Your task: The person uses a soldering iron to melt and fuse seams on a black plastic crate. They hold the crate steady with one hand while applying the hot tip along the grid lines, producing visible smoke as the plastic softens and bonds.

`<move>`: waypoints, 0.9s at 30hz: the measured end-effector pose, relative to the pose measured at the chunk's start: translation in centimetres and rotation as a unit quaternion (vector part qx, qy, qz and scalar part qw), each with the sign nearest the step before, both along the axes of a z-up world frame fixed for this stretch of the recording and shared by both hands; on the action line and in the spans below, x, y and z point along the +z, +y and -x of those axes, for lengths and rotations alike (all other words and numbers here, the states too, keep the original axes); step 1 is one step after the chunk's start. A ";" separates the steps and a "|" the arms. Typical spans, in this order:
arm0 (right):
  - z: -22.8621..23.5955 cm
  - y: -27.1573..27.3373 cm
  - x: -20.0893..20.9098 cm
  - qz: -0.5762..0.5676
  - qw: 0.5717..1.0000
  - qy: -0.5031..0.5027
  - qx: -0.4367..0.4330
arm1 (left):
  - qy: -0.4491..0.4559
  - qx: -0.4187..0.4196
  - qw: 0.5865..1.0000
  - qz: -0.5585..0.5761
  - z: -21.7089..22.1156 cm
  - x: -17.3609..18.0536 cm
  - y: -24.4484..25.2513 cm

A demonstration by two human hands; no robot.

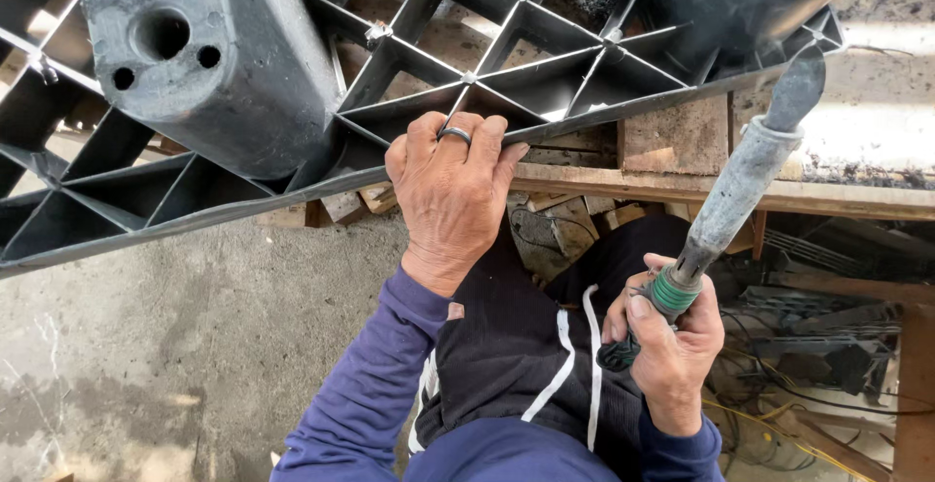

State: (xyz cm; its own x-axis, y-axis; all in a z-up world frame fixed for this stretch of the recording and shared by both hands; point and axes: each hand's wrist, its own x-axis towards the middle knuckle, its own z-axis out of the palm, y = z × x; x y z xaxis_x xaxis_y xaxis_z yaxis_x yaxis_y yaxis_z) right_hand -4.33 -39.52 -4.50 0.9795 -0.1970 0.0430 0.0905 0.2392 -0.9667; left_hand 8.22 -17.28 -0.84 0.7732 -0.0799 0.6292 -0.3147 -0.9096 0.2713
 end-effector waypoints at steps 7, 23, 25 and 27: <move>-0.7 -1.0 -0.7 -0.079 0.995 0.034 0.056 | 0.008 -0.024 1.000 -0.013 0.3 4.5 1.8; -8.8 -2.4 5.1 -0.086 0.985 0.086 0.121 | 0.229 -0.122 0.965 -0.043 -10.2 10.2 0.6; -10.2 -3.8 6.4 -0.057 0.984 0.130 0.103 | 0.249 -0.138 0.959 -0.008 -11.5 10.8 -0.1; -10.9 -4.0 8.5 -0.050 0.976 0.188 0.095 | 0.271 -0.126 0.954 0.014 -12.4 11.1 0.3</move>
State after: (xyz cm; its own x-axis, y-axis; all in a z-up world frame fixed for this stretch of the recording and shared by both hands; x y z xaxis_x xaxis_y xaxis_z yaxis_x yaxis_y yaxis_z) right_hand 6.53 -43.49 4.03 0.9417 0.0048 -0.3364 -0.3210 0.3120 -0.8942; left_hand 20.65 -17.02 10.23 0.9438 -0.2959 0.1474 -0.3299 -0.8133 0.4793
